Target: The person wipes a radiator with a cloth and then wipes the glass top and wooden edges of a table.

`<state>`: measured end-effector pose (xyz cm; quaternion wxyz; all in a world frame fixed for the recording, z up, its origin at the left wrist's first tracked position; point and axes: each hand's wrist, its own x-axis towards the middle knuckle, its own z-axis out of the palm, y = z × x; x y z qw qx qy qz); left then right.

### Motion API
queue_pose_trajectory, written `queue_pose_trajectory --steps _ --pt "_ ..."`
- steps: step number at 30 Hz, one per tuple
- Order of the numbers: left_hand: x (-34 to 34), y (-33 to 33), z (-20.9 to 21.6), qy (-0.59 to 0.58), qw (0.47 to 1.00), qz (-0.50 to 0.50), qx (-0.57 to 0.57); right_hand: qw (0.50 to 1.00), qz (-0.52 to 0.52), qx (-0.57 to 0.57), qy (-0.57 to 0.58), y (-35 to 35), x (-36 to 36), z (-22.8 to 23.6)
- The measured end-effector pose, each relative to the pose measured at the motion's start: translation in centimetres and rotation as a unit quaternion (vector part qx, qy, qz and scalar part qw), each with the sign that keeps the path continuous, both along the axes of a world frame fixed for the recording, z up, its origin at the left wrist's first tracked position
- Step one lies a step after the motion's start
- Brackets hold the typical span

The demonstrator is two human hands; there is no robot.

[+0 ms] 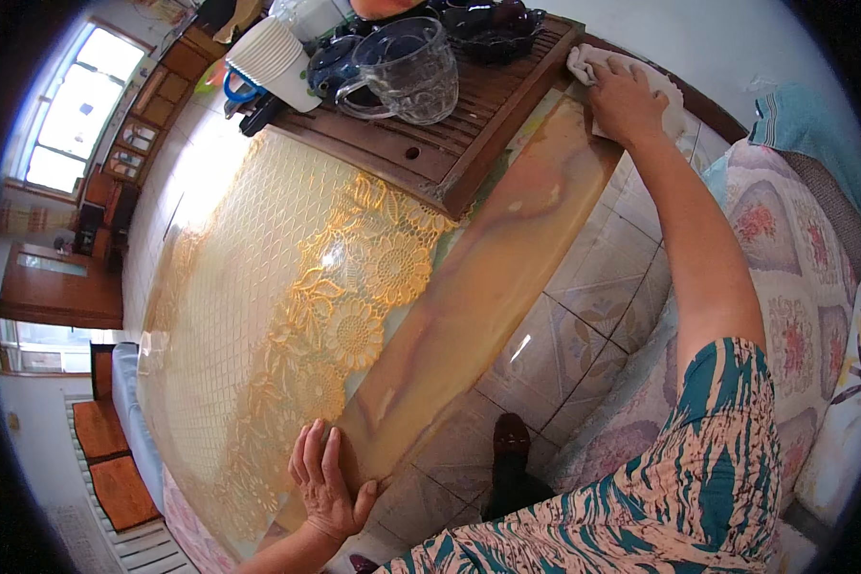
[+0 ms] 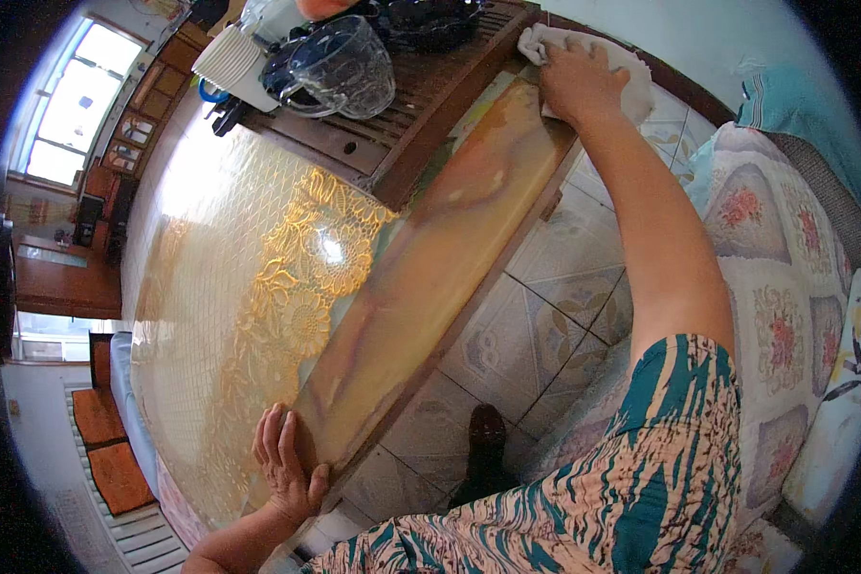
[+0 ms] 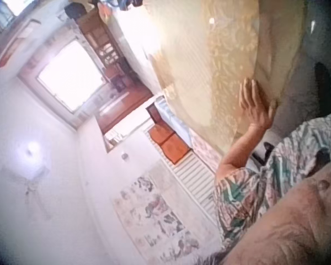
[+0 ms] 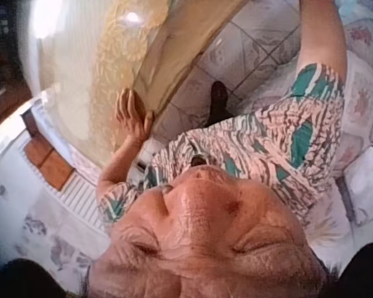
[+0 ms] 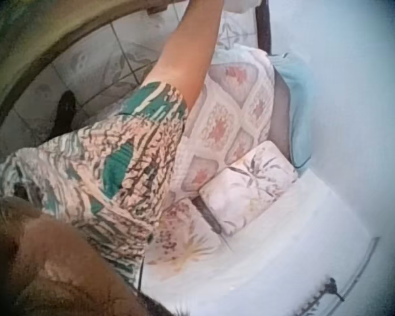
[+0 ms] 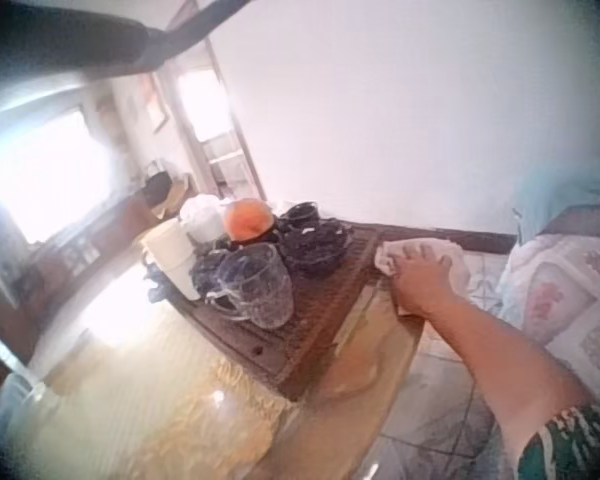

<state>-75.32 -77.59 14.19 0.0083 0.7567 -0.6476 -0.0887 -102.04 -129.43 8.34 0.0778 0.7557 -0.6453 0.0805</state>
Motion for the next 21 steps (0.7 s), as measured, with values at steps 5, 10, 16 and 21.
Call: queue_pose_trajectory --steps 5,10,16,21 --pt "0.4 -0.2 -0.5 0.001 1.000 0.009 -0.006 0.995 0.096 0.004 0.000 1.5 -0.4 -1.1" --pt "0.3 -0.6 -0.6 0.001 0.999 0.018 -0.036 0.986 0.164 0.001 -0.035 8.8 0.7 -1.1" --pt "0.2 -0.5 -1.6 0.003 0.995 0.019 -0.096 0.941 0.312 0.009 -0.129 21.5 4.2 -0.9" --pt "0.2 -0.4 -1.7 0.031 0.993 0.033 -0.109 0.902 0.409 0.031 -0.133 29.6 10.1 0.2"
